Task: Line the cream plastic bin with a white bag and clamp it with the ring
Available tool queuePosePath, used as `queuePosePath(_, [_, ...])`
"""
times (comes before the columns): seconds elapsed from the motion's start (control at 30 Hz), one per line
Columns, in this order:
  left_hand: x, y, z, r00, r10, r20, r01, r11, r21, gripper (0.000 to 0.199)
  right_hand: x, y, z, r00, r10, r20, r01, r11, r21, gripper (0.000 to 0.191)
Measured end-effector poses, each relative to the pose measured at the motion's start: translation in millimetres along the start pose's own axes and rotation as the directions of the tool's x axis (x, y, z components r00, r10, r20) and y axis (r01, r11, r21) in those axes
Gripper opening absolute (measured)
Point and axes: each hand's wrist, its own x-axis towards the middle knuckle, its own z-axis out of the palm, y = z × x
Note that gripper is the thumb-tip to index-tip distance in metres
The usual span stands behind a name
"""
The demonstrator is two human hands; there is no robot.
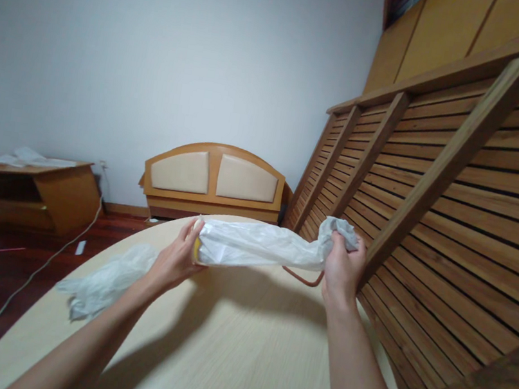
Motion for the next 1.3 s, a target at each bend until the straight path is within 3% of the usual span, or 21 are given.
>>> queuePosePath(0.27, [-1, 2, -2.7, 1.0, 0.006, 0.007, -0.006, 1.0, -0.016, 0.106, 6, -3, -5, 0.993, -0.048, -0.103, 0.039, 0.995, -0.087, 0.033])
queuePosePath(0.37, [-1, 2, -2.8, 1.0, 0.017, 0.002, -0.017, 0.999, -0.035, 0.105, 5, 1, -7, 0.998, -0.057, 0.011, 0.058, 0.982, -0.178, 0.033])
queuePosePath(0.43, [-1, 2, -3.1, 1.0, 0.021, -0.009, -0.022, 0.999, -0.049, 0.104, 0, 6, -7, 0.979, -0.025, 0.2, 0.083, 0.955, -0.284, 0.033])
queuePosePath(0.53, [-1, 0, -3.8, 0.999, 0.029, -0.029, -0.031, 0.997, -0.069, 0.102, -15, 13, -5, 0.866, 0.089, 0.493, 0.176, 0.867, -0.466, 0.035])
queuePosePath(0.6, [-1, 0, -4.0, 0.999, 0.042, -0.034, -0.044, 0.996, -0.075, 0.101, -27, 14, -2, 0.792, 0.172, 0.586, 0.221, 0.814, -0.537, 0.041])
queuePosePath(0.7, [-1, 1, -3.6, 0.998, 0.063, -0.019, -0.064, 0.995, -0.071, 0.102, -47, 8, 5, 0.707, 0.228, 0.669, 0.272, 0.786, -0.555, 0.047])
queuePosePath(0.87, [-3, 7, -2.1, 0.995, 0.103, 0.004, -0.103, 0.992, -0.067, 0.102, -74, -5, 14, 0.59, 0.187, 0.785, 0.446, 0.735, -0.51, 0.057])
queuePosePath(1.0, [-4, 12, -0.4, 0.985, 0.166, 0.037, -0.164, 0.984, -0.065, 0.103, -87, -4, 17, 0.521, 0.163, 0.838, 0.539, 0.698, -0.471, 0.072])
queuePosePath(1.07, [-5, 14, 0.5, 0.978, 0.203, 0.053, -0.199, 0.977, -0.077, 0.103, -89, -1, 17, 0.492, 0.147, 0.858, 0.55, 0.712, -0.437, 0.065])
queuePosePath(1.17, [-6, 15, 1.8, 0.97, 0.236, 0.063, -0.231, 0.97, -0.08, 0.102, -87, 2, 16, 0.489, 0.148, 0.86, 0.564, 0.698, -0.441, 0.034])
queuePosePath(1.3, [-6, 15, 2.0, 0.971, 0.23, 0.068, -0.225, 0.972, -0.074, 0.103, -78, 5, 15, 0.59, 0.18, 0.787, 0.501, 0.683, -0.532, 0.024])
